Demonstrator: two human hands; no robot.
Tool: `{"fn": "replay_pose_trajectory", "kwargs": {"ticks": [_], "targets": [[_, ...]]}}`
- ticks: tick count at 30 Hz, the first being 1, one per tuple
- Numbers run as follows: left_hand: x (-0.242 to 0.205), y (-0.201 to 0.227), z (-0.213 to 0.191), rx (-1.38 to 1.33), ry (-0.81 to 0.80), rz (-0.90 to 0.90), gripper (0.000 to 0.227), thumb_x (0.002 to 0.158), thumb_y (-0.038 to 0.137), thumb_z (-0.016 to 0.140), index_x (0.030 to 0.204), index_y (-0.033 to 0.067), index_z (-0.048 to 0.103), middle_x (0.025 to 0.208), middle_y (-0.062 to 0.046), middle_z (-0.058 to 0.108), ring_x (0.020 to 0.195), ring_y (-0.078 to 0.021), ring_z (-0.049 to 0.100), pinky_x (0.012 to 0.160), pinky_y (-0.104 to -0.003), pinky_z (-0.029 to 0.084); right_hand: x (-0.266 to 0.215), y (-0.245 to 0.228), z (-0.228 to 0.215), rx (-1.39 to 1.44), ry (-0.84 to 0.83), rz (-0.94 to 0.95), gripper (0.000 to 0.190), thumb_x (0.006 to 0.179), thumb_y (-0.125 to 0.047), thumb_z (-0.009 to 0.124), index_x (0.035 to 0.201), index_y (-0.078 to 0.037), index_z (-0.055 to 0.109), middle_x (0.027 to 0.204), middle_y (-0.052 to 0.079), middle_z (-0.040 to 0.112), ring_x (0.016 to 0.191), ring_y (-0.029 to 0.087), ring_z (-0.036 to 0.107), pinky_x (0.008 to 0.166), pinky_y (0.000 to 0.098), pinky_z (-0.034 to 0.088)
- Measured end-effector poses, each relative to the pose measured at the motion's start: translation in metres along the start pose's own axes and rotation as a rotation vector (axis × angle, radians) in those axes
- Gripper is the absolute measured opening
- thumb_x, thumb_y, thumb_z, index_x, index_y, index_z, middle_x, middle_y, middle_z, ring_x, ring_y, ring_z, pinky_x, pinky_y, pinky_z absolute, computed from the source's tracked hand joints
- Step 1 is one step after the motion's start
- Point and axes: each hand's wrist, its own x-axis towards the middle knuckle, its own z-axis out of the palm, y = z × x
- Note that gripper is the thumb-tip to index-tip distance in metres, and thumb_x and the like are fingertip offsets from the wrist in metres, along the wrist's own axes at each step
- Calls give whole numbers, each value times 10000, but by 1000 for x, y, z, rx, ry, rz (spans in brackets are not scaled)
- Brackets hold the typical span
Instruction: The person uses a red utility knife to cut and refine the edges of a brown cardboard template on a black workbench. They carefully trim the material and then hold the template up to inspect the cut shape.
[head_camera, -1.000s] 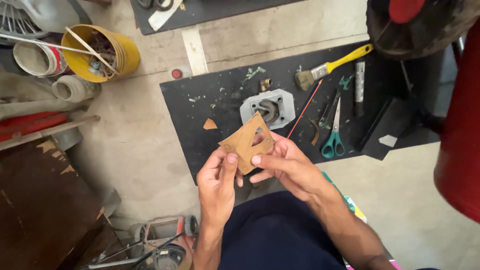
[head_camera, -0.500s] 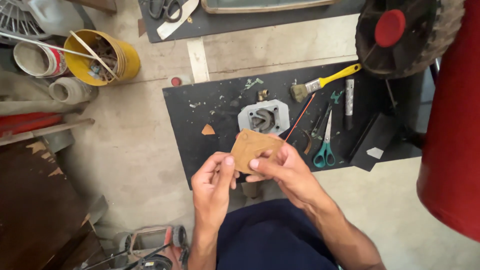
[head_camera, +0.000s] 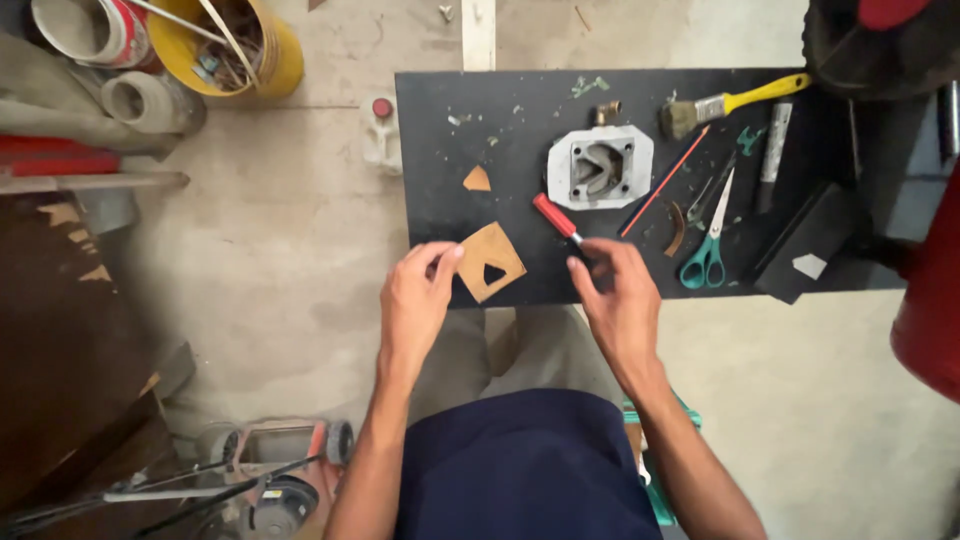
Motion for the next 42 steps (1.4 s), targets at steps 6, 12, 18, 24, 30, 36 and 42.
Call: {"fn": "replay_pose_trajectory", "kwargs": {"ticks": [6,12,18,24,30,36,42], "targets": [[21,-38,36,119,268,258,227,940,426,739,986,205,754,819,15,740,807,-256,711,706,-453,578,26,15,29,-302,-132,-27,431,876,-367,840,1221,-168,673,1099,48,632,1037,311,671,807,513,597],[16,-68,48,224,533,522,160,1002,351,701,1121,244,705,970,60,635,887,-209,629,753,-353,510,41,28,21,-381,-249,-171,302,944,-337,784,1165,-168,667,966,24,668,975,278,666,841,460,562],[-8,-85,48,233,529,520,230,991,324,723,1193,215,714,1064,23,644,983,-219,621,829,-380,449,12,19,2,-76,-249,-46,357,936,-305,804,1226,-116,718,956,112,678,745,304,669,721,470,540],[-11,-94,67,277,495,482,551,895,527,768,1334,216,650,1286,-5,618,1173,-240,571,979,-462,384,-16,23,13,-138,-135,77,425,863,-267,849,1244,-145,708,963,66,693,708,281,657,677,441,541],[-12,-69,60,313,332,509,1029,756,642,810,1545,92,445,1568,-189,407,1451,-379,360,1137,-662,143,5,20,25,-258,-104,78,282,892,-434,821,1075,-256,701,938,-54,760,935,247,707,817,446,557],[-2,-70,67,332,385,575,795,737,507,886,1357,96,605,1503,-156,484,1415,-337,421,1142,-668,126,10,23,26,-167,29,-29,277,903,-333,847,1124,-232,714,1045,-17,714,951,253,688,803,414,567],[-9,-47,62,245,532,632,807,737,630,858,1252,60,610,1406,-114,610,1298,-325,572,1142,-666,203,-12,23,28,365,-33,216,263,957,-283,782,1199,-186,741,989,-3,753,757,82,646,670,243,529]]}}
